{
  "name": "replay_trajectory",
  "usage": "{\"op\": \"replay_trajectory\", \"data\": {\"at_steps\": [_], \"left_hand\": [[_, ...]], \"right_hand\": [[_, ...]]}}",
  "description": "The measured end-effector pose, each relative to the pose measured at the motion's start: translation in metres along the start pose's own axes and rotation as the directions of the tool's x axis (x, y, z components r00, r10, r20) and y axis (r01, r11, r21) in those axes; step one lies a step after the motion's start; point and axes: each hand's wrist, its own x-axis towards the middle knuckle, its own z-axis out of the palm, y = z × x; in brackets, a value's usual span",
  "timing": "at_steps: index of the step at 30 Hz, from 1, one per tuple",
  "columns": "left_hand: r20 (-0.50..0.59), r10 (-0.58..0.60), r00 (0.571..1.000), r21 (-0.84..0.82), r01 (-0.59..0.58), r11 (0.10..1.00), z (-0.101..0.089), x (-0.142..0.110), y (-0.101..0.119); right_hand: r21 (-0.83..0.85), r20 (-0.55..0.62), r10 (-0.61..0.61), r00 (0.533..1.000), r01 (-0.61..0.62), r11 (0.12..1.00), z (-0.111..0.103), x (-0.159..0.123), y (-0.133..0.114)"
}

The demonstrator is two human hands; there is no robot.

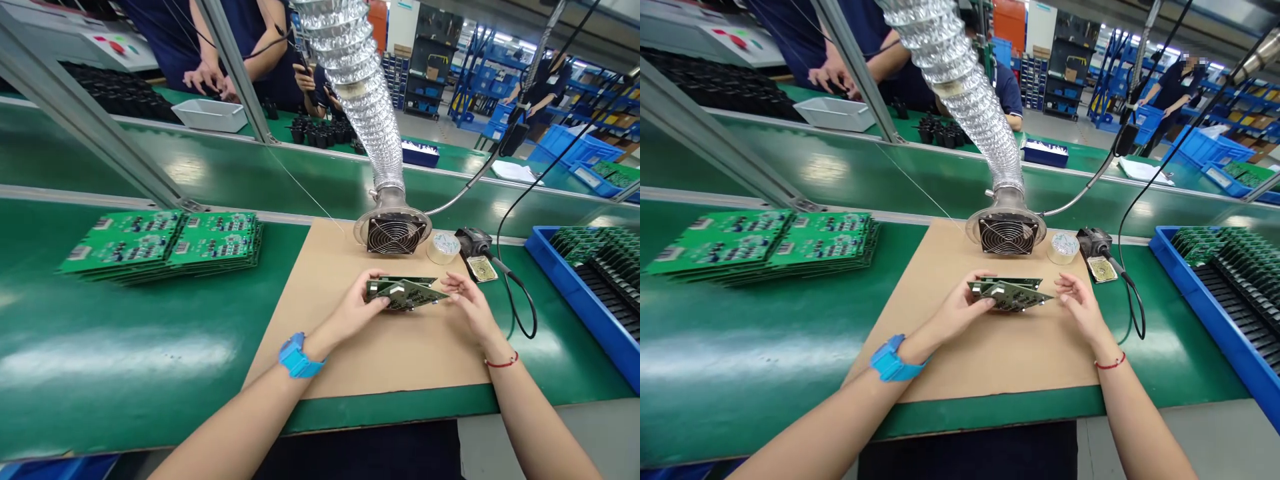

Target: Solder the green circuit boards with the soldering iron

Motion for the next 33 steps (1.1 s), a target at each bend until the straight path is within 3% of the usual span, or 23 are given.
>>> {"op": "replay_trajectory", "data": {"at_steps": [3, 6, 9, 12, 15, 18, 21, 24, 27, 33], "left_hand": [[0.045, 0.004, 0.999, 0.030, -0.005, 1.000, 0.003, -0.004, -0.002], [0.022, 0.087, 0.996, 0.078, -0.088, 0.993, -0.003, -0.004, -0.002], [0.020, 0.176, 0.984, 0.106, -0.177, 0.978, -0.006, -0.003, -0.003], [0.010, 0.178, 0.984, 0.120, -0.178, 0.977, -0.006, -0.003, -0.005], [0.000, 0.067, 0.998, 0.139, -0.066, 0.988, -0.003, -0.004, -0.004], [0.012, -0.014, 1.000, 0.197, 0.011, 0.980, 0.002, -0.007, -0.003], [-0.072, 0.014, 0.997, 0.220, 0.003, 0.975, 0.007, -0.011, -0.003], [-0.167, 0.064, 0.984, 0.156, -0.038, 0.987, 0.009, -0.016, -0.004], [-0.129, 0.098, 0.987, 0.103, -0.085, 0.991, 0.007, -0.018, -0.003], [-0.079, 0.046, 0.996, 0.098, -0.038, 0.994, 0.001, -0.015, -0.002]], "right_hand": [[-0.067, 0.127, -0.076, 0.989, 0.085, 0.994, 0.025, -0.012, -0.010], [-0.078, 0.215, -0.030, 0.976, 0.047, 0.996, 0.052, -0.017, -0.022], [-0.003, 0.218, 0.011, 0.976, -0.011, 1.000, 0.074, -0.009, -0.031], [0.085, 0.154, -0.033, 0.988, 0.020, 0.996, 0.087, 0.005, -0.033], [0.137, 0.028, -0.072, 0.997, 0.068, 0.988, 0.094, 0.011, -0.026], [0.144, -0.016, -0.065, 0.998, 0.067, 0.987, 0.099, 0.004, -0.013], [0.124, 0.005, -0.066, 0.998, 0.064, 0.990, 0.105, -0.010, -0.003], [0.124, 0.072, -0.180, 0.981, 0.170, 0.978, 0.109, -0.021, -0.003], [0.100, 0.097, -0.271, 0.958, 0.261, 0.960, 0.108, -0.020, -0.006], [-0.003, 0.076, -0.252, 0.965, 0.253, 0.968, 0.100, -0.009, -0.006]]}}
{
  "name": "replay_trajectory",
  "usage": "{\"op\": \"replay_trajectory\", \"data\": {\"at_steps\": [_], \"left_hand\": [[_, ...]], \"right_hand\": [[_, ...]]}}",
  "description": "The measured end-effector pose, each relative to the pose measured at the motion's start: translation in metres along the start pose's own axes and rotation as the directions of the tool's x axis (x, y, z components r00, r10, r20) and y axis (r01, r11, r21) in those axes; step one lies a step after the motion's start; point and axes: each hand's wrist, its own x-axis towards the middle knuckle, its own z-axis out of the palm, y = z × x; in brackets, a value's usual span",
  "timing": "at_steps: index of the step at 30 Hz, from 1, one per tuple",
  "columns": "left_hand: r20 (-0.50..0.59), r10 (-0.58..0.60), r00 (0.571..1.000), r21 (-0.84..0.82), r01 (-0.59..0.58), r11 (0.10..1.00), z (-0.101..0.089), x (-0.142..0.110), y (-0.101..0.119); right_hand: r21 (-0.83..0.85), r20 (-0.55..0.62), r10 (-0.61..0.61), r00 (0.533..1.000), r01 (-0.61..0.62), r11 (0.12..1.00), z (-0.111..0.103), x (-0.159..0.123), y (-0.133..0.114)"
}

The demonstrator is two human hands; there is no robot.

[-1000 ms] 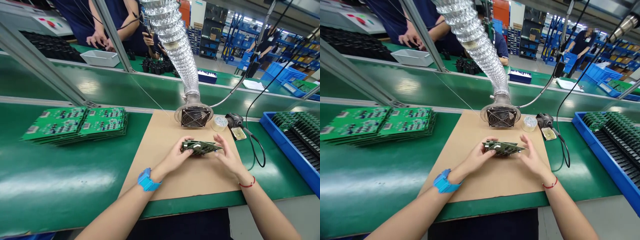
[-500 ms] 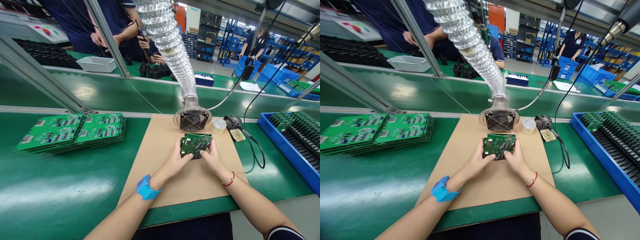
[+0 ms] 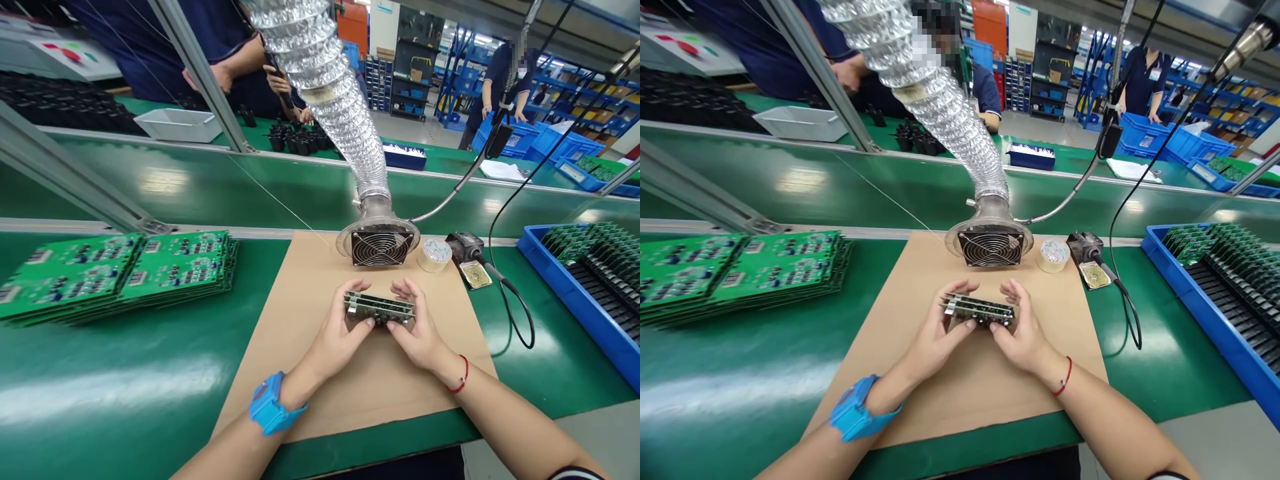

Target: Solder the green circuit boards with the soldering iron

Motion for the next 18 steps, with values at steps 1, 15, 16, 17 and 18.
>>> {"op": "replay_trajectory", "data": {"at_steps": [1, 15, 16, 17, 18], "left_hand": [[0.010, -0.015, 1.000, -0.010, 0.015, 1.000, 0.000, 0.001, -0.001], [0.105, 0.010, 0.994, -0.123, 0.004, 0.992, 0.003, -0.005, 0.003], [0.107, 0.012, 0.994, -0.109, 0.000, 0.994, 0.002, -0.005, 0.003], [0.109, 0.016, 0.994, -0.098, -0.005, 0.995, 0.002, -0.005, 0.004], [0.114, 0.021, 0.993, -0.088, -0.011, 0.996, 0.002, -0.005, 0.004]], "right_hand": [[0.009, 0.005, 0.010, 1.000, -0.010, 1.000, 0.000, 0.000, 0.000], [0.146, -0.037, 0.100, 0.994, -0.094, 0.985, 0.002, 0.000, -0.004], [0.133, -0.048, 0.101, 0.994, -0.094, 0.987, 0.001, 0.001, -0.005], [0.119, -0.055, 0.100, 0.993, -0.093, 0.989, 0.001, 0.001, -0.005], [0.104, -0.056, 0.097, 0.994, -0.091, 0.990, 0.001, 0.000, -0.006]]}}
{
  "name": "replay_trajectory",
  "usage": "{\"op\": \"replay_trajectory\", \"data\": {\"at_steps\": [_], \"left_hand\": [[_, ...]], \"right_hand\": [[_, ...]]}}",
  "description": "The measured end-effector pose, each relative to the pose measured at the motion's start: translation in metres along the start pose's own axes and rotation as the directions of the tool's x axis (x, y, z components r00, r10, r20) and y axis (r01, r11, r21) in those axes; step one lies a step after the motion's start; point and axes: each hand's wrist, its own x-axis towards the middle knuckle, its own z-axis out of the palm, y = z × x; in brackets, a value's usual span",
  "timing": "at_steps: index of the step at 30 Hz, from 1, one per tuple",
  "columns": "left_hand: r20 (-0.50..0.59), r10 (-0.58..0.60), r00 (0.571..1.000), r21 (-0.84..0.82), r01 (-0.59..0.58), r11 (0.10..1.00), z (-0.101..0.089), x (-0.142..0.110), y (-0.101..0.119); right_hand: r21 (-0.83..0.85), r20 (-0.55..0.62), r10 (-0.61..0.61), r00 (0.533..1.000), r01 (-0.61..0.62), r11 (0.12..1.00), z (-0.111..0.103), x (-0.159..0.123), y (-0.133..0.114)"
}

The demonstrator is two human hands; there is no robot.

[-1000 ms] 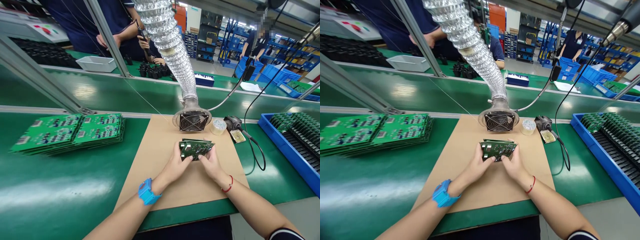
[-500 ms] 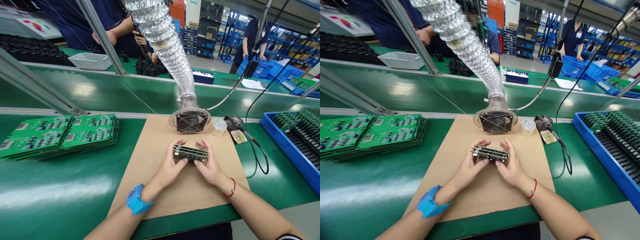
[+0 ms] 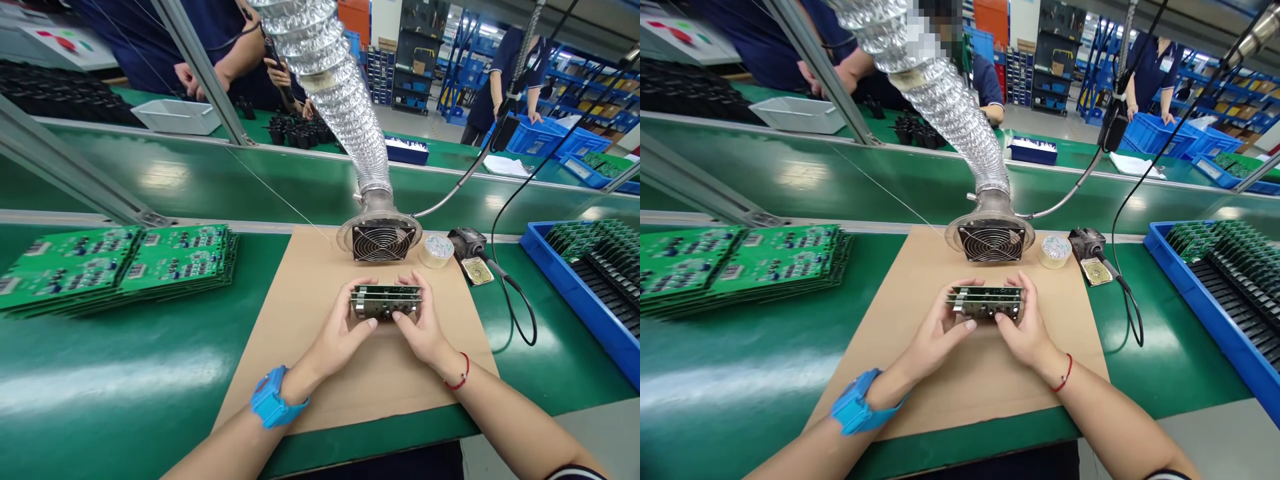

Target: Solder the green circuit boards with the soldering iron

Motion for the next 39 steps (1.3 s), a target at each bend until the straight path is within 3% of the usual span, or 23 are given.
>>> {"op": "replay_trajectory", "data": {"at_steps": [5, 10, 15, 23, 30, 34, 39], "left_hand": [[0.002, 0.020, 1.000, 0.105, -0.020, 0.994, 0.001, -0.002, -0.001], [-0.074, -0.051, 0.996, 0.178, 0.063, 0.982, 0.005, 0.000, -0.009], [-0.150, -0.061, 0.987, 0.150, 0.084, 0.985, 0.007, 0.006, -0.015], [-0.114, -0.070, 0.991, 0.127, 0.084, 0.988, 0.005, 0.011, -0.015], [-0.233, 0.030, 0.972, 0.116, -0.003, 0.993, 0.002, 0.005, -0.008], [-0.244, 0.099, 0.965, 0.113, -0.073, 0.991, 0.001, 0.001, -0.008], [-0.247, 0.087, 0.965, 0.130, -0.056, 0.990, 0.001, 0.003, -0.007]], "right_hand": [[-0.053, 0.016, -0.025, 1.000, 0.026, 0.998, 0.006, -0.006, -0.001], [-0.041, 0.014, -0.004, 1.000, 0.005, 0.999, 0.005, -0.005, 0.000], [-0.066, -0.085, -0.008, 0.996, 0.003, 0.998, 0.002, -0.005, -0.001], [-0.095, -0.112, -0.007, 0.994, -0.004, 0.995, -0.003, -0.001, 0.000], [-0.081, -0.126, -0.026, 0.992, 0.016, 0.997, -0.002, -0.004, 0.000], [-0.066, -0.108, -0.045, 0.993, 0.038, 0.997, -0.002, -0.003, -0.001], [-0.093, -0.126, -0.028, 0.992, 0.016, 0.995, -0.005, -0.002, 0.000]]}}
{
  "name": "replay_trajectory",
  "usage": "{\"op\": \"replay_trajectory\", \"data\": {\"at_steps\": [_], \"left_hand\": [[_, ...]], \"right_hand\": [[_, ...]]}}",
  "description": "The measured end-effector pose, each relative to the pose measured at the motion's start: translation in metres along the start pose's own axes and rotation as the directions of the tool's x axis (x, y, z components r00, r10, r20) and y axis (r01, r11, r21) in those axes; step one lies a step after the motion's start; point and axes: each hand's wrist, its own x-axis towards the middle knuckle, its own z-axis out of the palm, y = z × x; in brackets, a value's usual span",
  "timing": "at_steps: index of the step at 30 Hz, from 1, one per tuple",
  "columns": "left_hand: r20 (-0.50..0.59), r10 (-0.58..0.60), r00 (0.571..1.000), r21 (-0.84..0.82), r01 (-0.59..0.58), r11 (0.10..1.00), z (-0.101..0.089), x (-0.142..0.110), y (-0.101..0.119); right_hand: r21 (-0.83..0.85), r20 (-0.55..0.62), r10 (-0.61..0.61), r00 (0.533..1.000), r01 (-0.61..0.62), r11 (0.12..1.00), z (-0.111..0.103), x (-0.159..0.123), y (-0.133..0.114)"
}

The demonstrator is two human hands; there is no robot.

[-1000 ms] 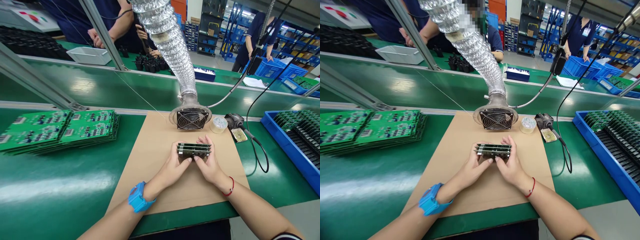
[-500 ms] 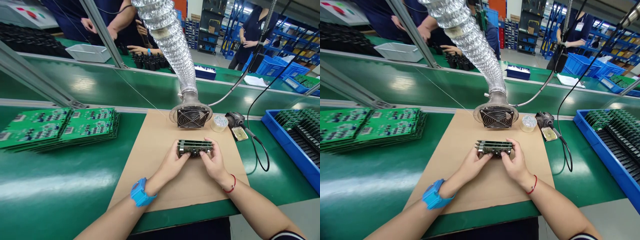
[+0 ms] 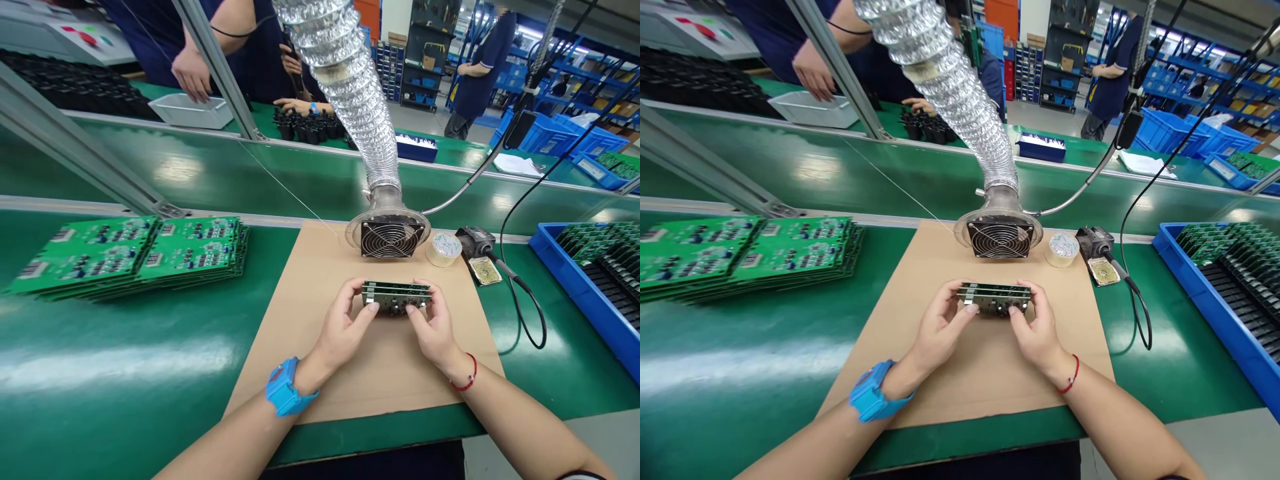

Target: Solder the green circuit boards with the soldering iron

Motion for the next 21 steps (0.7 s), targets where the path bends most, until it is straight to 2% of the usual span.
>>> {"op": "replay_trajectory", "data": {"at_steps": [9, 15, 21], "left_hand": [[0.032, 0.014, 0.999, 0.008, -0.015, 1.000, 0.003, 0.006, 0.001], [0.132, -0.009, 0.991, -0.009, 0.010, 1.000, 0.005, 0.010, 0.012], [0.235, -0.078, 0.969, 0.128, 0.049, 0.991, 0.007, 0.014, -0.003]], "right_hand": [[-0.001, 0.021, 0.056, 0.998, -0.056, 0.998, -0.005, 0.001, 0.008], [-0.029, 0.083, 0.138, 0.987, -0.136, 0.990, -0.010, 0.006, 0.021], [-0.001, 0.104, 0.151, 0.983, -0.151, 0.988, -0.014, 0.012, 0.026]]}}
